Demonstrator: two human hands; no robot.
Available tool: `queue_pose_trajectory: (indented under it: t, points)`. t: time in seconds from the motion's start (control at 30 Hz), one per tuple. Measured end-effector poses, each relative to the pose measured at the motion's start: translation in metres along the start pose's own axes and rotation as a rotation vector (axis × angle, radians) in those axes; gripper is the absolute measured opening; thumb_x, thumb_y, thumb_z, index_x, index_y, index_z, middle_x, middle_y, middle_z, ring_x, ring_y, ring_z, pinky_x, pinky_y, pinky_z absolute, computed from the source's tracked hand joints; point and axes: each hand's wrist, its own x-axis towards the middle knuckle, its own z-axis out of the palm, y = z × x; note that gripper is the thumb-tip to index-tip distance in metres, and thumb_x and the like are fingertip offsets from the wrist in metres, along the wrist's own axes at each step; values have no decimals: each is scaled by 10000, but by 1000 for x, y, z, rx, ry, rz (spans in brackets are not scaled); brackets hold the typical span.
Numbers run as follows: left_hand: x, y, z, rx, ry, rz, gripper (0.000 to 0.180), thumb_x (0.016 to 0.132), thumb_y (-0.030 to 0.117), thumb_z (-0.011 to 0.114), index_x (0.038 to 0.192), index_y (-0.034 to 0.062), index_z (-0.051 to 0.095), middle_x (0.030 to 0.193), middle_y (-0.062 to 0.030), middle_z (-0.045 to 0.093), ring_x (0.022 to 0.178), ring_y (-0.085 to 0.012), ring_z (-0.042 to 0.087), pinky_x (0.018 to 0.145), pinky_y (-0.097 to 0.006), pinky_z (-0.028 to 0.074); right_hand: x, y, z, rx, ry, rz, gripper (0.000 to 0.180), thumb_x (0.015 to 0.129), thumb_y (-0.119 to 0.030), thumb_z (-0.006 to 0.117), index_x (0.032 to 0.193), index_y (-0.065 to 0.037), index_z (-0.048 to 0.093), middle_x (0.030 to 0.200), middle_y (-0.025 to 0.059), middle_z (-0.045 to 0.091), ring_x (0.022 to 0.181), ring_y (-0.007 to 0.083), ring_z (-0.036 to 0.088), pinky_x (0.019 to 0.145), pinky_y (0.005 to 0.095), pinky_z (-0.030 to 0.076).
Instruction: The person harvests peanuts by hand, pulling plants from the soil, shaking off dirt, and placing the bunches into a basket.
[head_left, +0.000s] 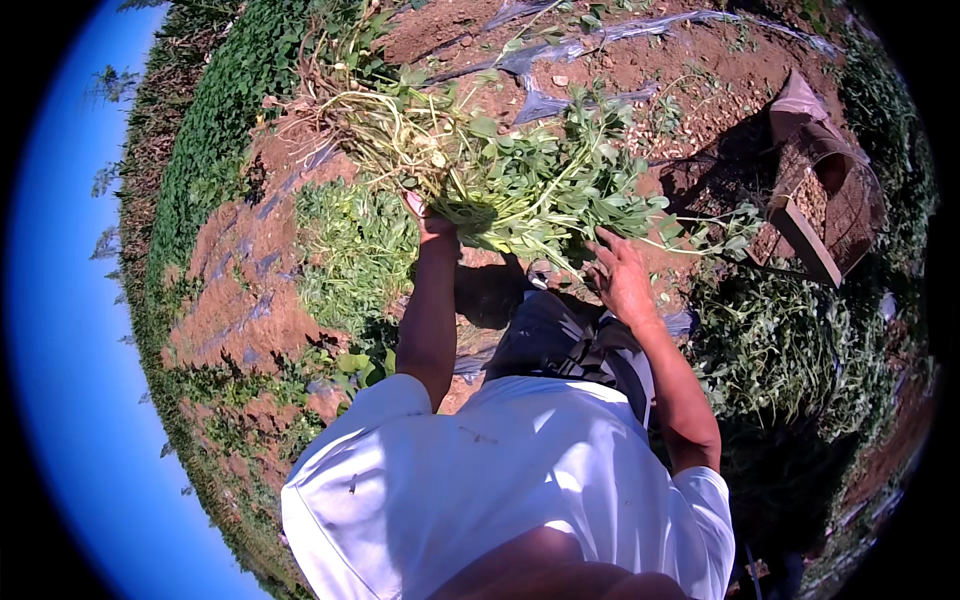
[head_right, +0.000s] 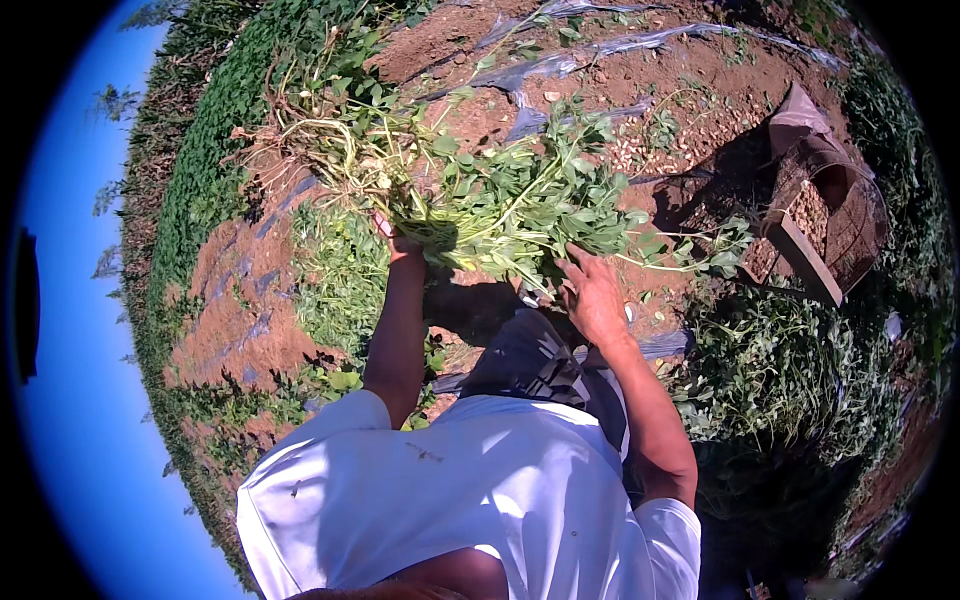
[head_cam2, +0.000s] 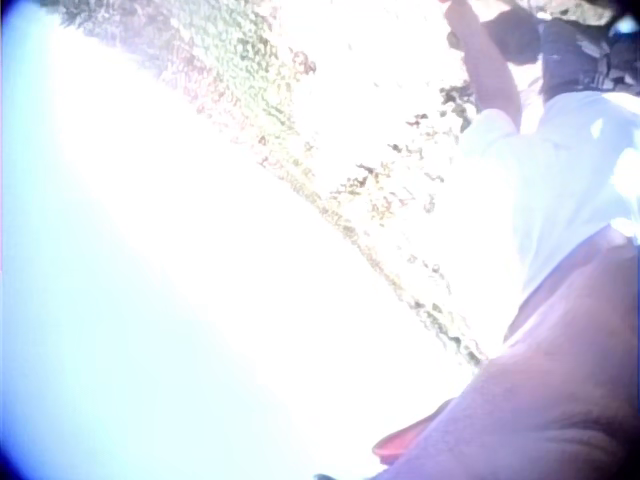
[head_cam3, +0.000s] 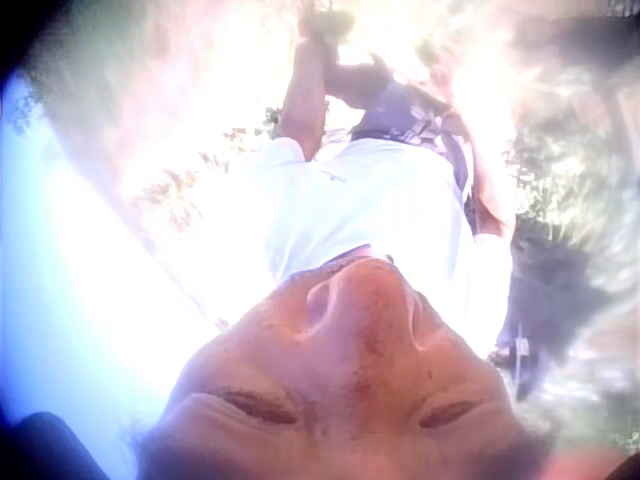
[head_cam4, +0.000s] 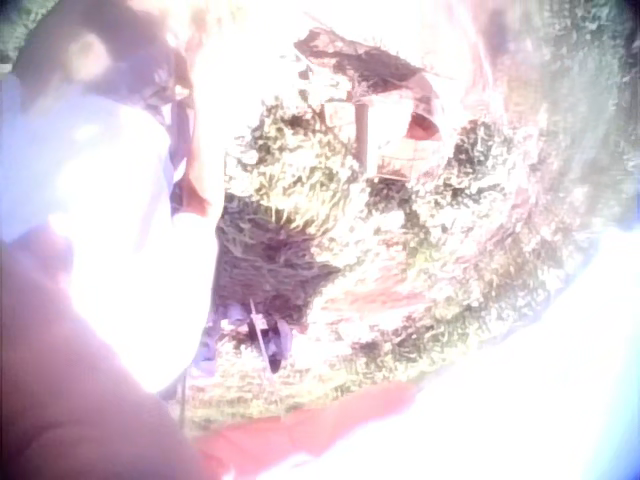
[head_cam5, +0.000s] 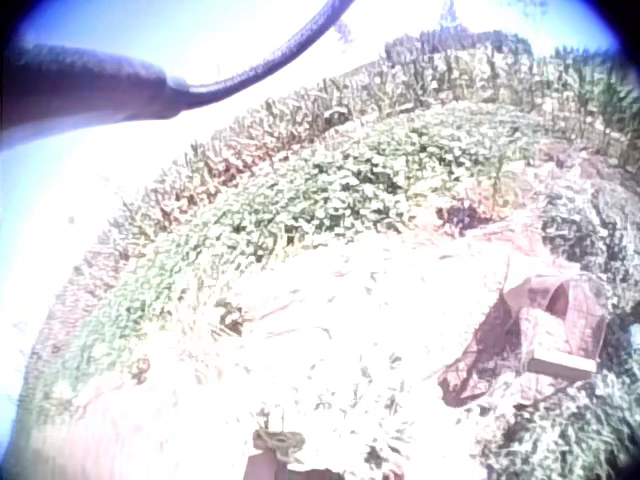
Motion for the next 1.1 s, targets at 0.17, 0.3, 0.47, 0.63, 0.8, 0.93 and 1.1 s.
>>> queue_pose_trajectory:
  t: [0.17, 0.3, 0.47, 0.63, 0.8, 0.93, 1.1]
  points:
    - [16, -77, 20, 1877, -70, 1029, 671, 949, 588, 473, 1417, 112, 400, 1250, -138, 592, 985, -360, 631, 824, -512, 559, 26, -17, 43, 84, -65, 101, 458, 796, -52, 689, 1246, -72, 610, 1262, 181, 587, 1149, 386, 547, 978, 444, 462]
    - [12, -122, 56, 1800, 167, 1037, 885, 869, 754, 467, 1409, 53, 430, 1241, -150, 598, 1060, -354, 587, 917, -509, 501, 52, -29, 78, 154, 5, 86, 402, 803, -31, 656, 1204, -49, 633, 1167, 186, 623, 1090, 402, 577, 944, 429, 482]
    - [-11, -64, 132, 1824, -58, 806, 961, 855, 744, 510, 1527, 118, 231, 1479, -146, 400, 1295, -370, 447, 1068, -526, 393, 71, -22, 116, 327, -104, 265, 339, 817, 15, 593, 1151, -7, 643, 1096, 167, 649, 966, 327, 642, 856, 376, 524]
    - [-16, -3, 232, 1911, 25, 1335, 1030, 825, 732, 575, 1570, 162, 147, 1604, -116, 179, 1406, -340, 310, 1144, -538, 269, 62, -3, 118, 505, -127, 451, 333, 865, 57, 578, 1195, 20, 610, 1054, 120, 684, 888, 161, 678, 765, 297, 560]
    - [-73, -18, 426, 1833, -130, 1319, 1106, 771, 801, 541, 1550, 93, 202, 1605, -145, 204, 1442, -371, 249, 1186, -570, 182, -19, 56, 71, 196, -87, 676, 334, 892, -85, 663, 1212, 3, 627, 1133, 153, 689, 992, 204, 663, 866, 315, 520]
    - [-166, 8, 580, 1993, 328, 1942, 655, 912, 565, 555, 1268, 14, 559, 1230, -146, 612, 1059, -323, 588, 896, -478, 500, -190, 159, 72, 625, 411, 975, 275, 931, -99, 600, 1169, 39, 617, 937, 58, 680, 795, 136, 656, 701, 260, 521]
    - [-154, 125, 443, 2372, 1100, 1427, 377, 925, 390, 574, 1074, 43, 562, 1006, -72, 573, 826, -266, 556, 727, -421, 487, -306, 103, 98, 859, 967, 1429, 190, 866, -30, 586, 1039, 29, 641, 765, 42, 602, 603, 142, 566, 531, 268, 452]
